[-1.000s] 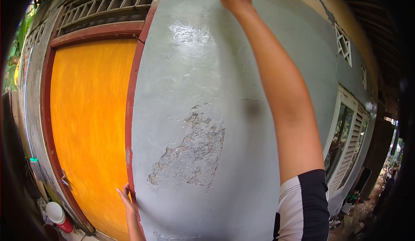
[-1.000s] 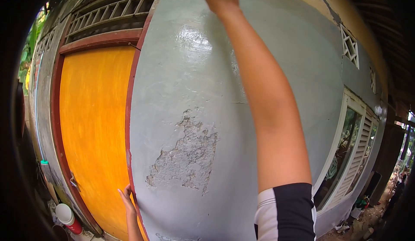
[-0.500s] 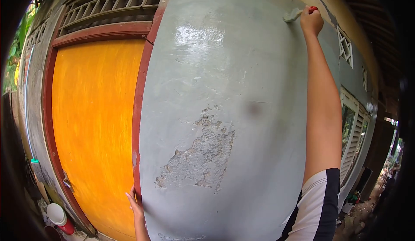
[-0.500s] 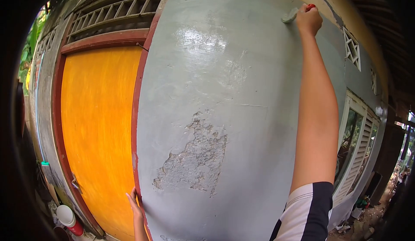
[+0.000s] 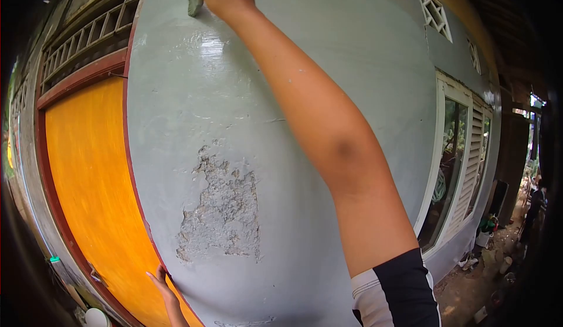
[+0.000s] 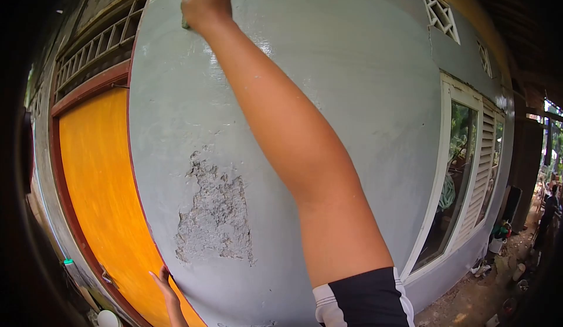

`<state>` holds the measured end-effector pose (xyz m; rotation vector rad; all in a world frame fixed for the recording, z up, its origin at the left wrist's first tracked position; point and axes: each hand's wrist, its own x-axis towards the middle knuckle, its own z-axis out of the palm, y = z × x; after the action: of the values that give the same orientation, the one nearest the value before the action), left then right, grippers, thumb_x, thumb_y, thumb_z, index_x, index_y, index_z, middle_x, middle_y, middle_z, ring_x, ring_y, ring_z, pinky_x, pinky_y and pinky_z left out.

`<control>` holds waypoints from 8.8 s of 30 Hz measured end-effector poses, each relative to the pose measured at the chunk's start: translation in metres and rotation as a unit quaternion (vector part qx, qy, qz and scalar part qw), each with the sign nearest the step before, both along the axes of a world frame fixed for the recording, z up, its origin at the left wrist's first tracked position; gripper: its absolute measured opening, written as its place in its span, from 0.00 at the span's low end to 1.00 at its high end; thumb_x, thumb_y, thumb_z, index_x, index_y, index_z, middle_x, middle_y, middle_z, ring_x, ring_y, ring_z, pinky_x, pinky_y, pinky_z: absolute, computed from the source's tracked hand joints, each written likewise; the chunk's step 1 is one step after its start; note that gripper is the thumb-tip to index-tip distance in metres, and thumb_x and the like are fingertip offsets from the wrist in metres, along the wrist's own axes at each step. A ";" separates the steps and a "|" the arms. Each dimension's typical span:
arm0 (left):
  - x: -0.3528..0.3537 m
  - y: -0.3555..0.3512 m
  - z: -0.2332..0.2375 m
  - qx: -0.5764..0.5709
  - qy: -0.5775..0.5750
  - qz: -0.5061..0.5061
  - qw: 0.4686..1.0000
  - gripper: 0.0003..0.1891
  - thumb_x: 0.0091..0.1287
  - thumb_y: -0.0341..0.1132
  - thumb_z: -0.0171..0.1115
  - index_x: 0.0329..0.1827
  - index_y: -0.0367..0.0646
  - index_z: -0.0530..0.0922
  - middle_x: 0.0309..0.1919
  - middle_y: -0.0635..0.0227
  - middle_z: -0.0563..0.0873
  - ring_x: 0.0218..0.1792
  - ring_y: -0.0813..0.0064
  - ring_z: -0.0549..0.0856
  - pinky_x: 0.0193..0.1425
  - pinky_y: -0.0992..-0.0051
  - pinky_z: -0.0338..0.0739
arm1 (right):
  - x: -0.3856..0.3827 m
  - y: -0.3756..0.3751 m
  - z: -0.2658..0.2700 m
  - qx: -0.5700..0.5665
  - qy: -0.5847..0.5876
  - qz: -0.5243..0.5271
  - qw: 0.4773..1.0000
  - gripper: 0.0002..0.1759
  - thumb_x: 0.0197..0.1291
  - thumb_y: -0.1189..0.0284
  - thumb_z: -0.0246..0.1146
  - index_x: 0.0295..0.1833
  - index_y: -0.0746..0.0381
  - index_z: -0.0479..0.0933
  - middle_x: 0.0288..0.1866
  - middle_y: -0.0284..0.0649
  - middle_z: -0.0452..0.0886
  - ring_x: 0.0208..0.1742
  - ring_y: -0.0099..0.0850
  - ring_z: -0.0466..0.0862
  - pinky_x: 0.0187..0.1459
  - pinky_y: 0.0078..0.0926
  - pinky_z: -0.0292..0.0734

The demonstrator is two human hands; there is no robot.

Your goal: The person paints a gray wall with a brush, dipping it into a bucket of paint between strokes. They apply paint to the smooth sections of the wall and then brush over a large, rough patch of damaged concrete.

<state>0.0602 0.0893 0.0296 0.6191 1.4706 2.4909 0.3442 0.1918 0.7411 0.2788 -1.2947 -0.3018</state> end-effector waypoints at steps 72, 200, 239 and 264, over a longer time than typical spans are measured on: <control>-0.069 0.036 -0.039 0.141 -0.118 0.095 0.978 0.50 0.66 0.76 0.30 0.72 0.39 0.67 0.71 0.58 0.69 0.73 0.63 0.65 0.78 0.64 0.51 | 0.513 0.278 0.014 -0.104 0.198 -0.380 0.897 0.15 0.66 0.58 0.58 0.42 0.60 0.80 0.34 0.51 0.85 0.40 0.53 0.84 0.43 0.46 0.78; 0.020 0.022 -0.002 0.084 -0.050 0.070 0.993 0.40 0.75 0.63 0.23 0.73 0.41 0.66 0.73 0.59 0.67 0.76 0.66 0.60 0.79 0.67 0.42 | 0.251 0.175 0.014 -0.243 0.198 0.000 0.949 0.18 0.65 0.62 0.62 0.39 0.70 0.79 0.32 0.44 0.87 0.29 0.35 0.88 0.33 0.29 0.84; -0.031 0.045 -0.029 0.127 -0.063 0.114 0.983 0.36 0.76 0.59 0.28 0.68 0.40 0.72 0.69 0.61 0.73 0.72 0.65 0.67 0.77 0.65 0.53 | 0.335 0.185 -0.255 -0.077 0.073 -0.316 0.943 0.10 0.63 0.69 0.64 0.49 0.59 0.80 0.33 0.40 0.79 0.29 0.36 0.83 0.31 0.33 0.78; -0.037 0.046 -0.033 0.124 -0.076 0.134 0.980 0.37 0.75 0.61 0.28 0.71 0.41 0.69 0.71 0.61 0.71 0.72 0.65 0.66 0.77 0.64 0.54 | 0.322 0.154 -0.149 -0.094 -0.012 -0.418 0.903 0.12 0.68 0.66 0.59 0.47 0.64 0.78 0.41 0.53 0.84 0.37 0.45 0.86 0.38 0.42 0.82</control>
<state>0.0231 0.1355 -0.0030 0.2705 1.2728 2.8837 0.6659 0.3460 0.5922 -0.4662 -1.4029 -0.8949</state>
